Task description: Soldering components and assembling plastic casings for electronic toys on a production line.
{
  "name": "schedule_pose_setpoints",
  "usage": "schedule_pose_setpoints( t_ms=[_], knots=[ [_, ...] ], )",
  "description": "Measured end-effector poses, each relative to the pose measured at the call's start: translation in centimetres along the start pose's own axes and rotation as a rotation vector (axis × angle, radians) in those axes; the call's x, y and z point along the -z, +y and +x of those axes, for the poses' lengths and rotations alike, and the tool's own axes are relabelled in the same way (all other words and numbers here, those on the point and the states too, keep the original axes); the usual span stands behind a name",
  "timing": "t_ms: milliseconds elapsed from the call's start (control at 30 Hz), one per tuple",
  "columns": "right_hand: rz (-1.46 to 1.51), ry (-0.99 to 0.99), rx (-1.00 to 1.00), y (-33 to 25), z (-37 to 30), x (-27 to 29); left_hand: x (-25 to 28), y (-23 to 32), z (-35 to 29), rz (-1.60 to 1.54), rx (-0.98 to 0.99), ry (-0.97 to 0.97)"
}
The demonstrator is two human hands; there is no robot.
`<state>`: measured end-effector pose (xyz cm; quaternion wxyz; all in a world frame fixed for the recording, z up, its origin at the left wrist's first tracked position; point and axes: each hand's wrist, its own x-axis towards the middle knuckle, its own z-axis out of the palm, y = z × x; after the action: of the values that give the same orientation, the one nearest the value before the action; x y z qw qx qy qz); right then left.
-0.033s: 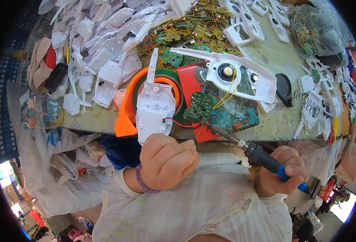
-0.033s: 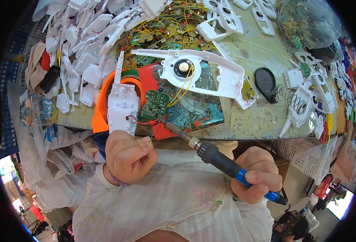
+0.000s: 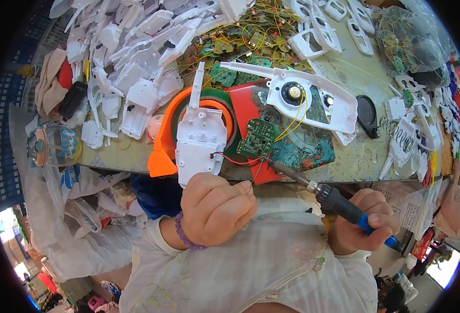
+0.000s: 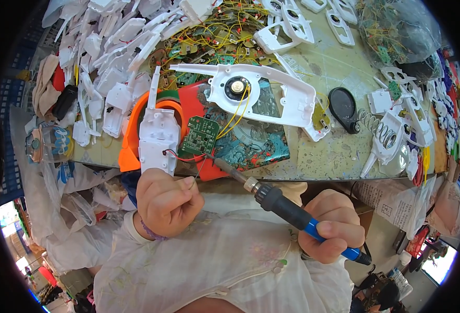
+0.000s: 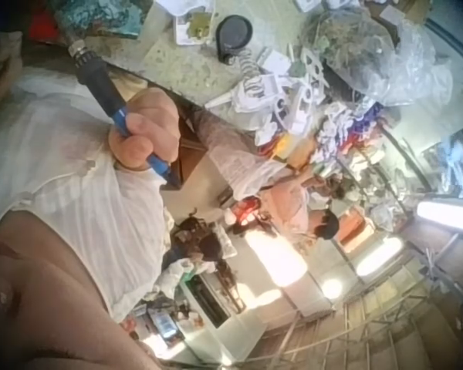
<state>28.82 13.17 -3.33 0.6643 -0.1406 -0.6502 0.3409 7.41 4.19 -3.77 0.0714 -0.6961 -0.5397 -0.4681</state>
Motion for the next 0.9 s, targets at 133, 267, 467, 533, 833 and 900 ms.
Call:
schedule_pose_setpoints(
  t_ms=[133, 267, 467, 533, 833, 900],
  knots=[
    [0.001, -0.003, -0.004, 0.02, 0.01, -0.06, 0.08, 0.02, -0.02, -0.002, 0.005, -0.001],
    [-0.013, -0.002, -0.007, -0.08, 0.05, -0.19, -0.01, -0.03, -0.03, -0.013, 0.009, 0.005],
    [-0.026, 0.016, 0.066, -0.04, 0.11, -0.06, -0.06, -0.07, -0.16, -0.011, 0.024, 0.017],
    [-0.036, 0.004, 0.08, 0.03, 0.08, -0.05, -0.15, -0.16, -0.23, -0.013, 0.026, 0.019],
    [-0.041, 0.001, 0.091, -0.06, 0.16, -0.15, -0.21, -0.05, -0.41, -0.034, 0.061, 0.016],
    [-0.041, 0.0, 0.094, -0.06, 0.16, -0.11, -0.26, -0.04, -0.43, -0.037, 0.07, 0.014]
  ],
)
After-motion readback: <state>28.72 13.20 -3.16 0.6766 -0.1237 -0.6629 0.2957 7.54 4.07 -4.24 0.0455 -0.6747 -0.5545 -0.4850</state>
